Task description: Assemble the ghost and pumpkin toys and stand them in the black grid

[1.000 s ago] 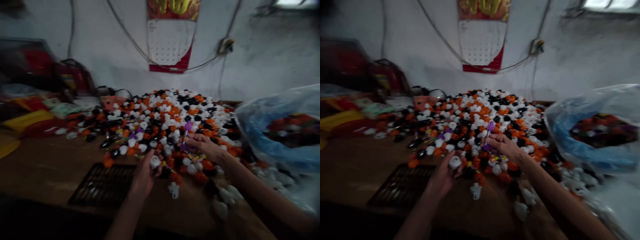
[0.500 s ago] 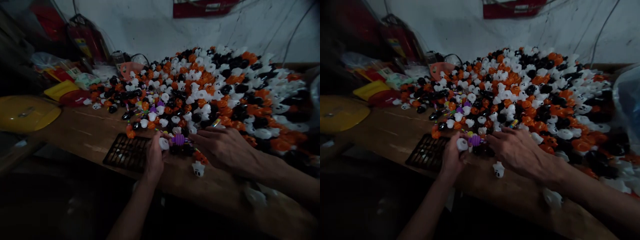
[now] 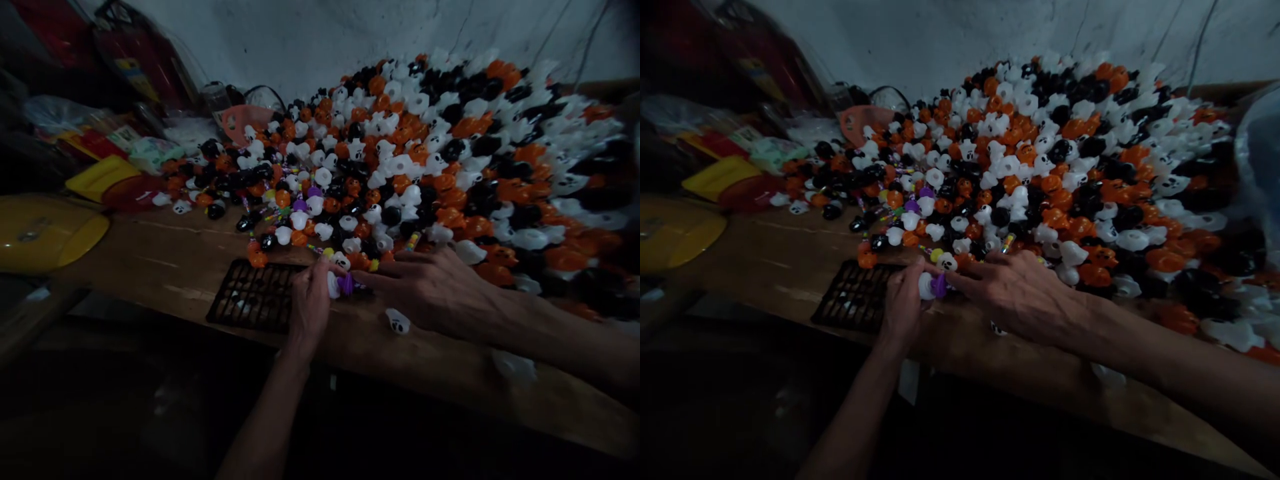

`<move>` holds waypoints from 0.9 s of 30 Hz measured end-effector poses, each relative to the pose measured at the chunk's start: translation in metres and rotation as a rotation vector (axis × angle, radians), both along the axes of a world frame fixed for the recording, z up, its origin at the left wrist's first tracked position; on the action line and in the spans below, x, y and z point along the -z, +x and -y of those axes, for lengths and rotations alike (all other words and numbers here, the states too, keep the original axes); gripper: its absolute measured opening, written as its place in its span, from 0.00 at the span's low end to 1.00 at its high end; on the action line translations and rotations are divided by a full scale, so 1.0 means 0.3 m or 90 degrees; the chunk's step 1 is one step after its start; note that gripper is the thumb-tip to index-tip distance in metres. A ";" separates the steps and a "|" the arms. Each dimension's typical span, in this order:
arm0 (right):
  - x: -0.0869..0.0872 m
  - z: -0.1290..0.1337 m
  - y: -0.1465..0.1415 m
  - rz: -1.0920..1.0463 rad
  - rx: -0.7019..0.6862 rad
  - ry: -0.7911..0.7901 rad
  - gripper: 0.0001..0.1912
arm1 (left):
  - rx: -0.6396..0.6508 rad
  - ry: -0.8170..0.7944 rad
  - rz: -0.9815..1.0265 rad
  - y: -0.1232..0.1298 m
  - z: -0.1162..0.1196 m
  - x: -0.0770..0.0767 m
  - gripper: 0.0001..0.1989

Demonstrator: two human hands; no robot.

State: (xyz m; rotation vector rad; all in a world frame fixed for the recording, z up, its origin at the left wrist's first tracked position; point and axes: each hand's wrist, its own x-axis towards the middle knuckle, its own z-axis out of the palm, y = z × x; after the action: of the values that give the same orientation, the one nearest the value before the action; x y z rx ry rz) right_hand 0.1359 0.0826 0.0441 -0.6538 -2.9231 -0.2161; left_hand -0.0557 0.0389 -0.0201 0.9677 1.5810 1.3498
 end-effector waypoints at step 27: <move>0.011 0.041 0.019 0.047 -0.103 0.072 0.18 | 0.093 0.051 -0.173 0.099 0.018 -0.038 0.17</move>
State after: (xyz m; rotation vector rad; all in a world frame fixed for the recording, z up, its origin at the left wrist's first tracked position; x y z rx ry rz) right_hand 0.1417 0.0702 0.0409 -0.3983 -2.9876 -0.3914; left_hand -0.0261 0.0337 -0.0088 1.3354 1.6278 1.2269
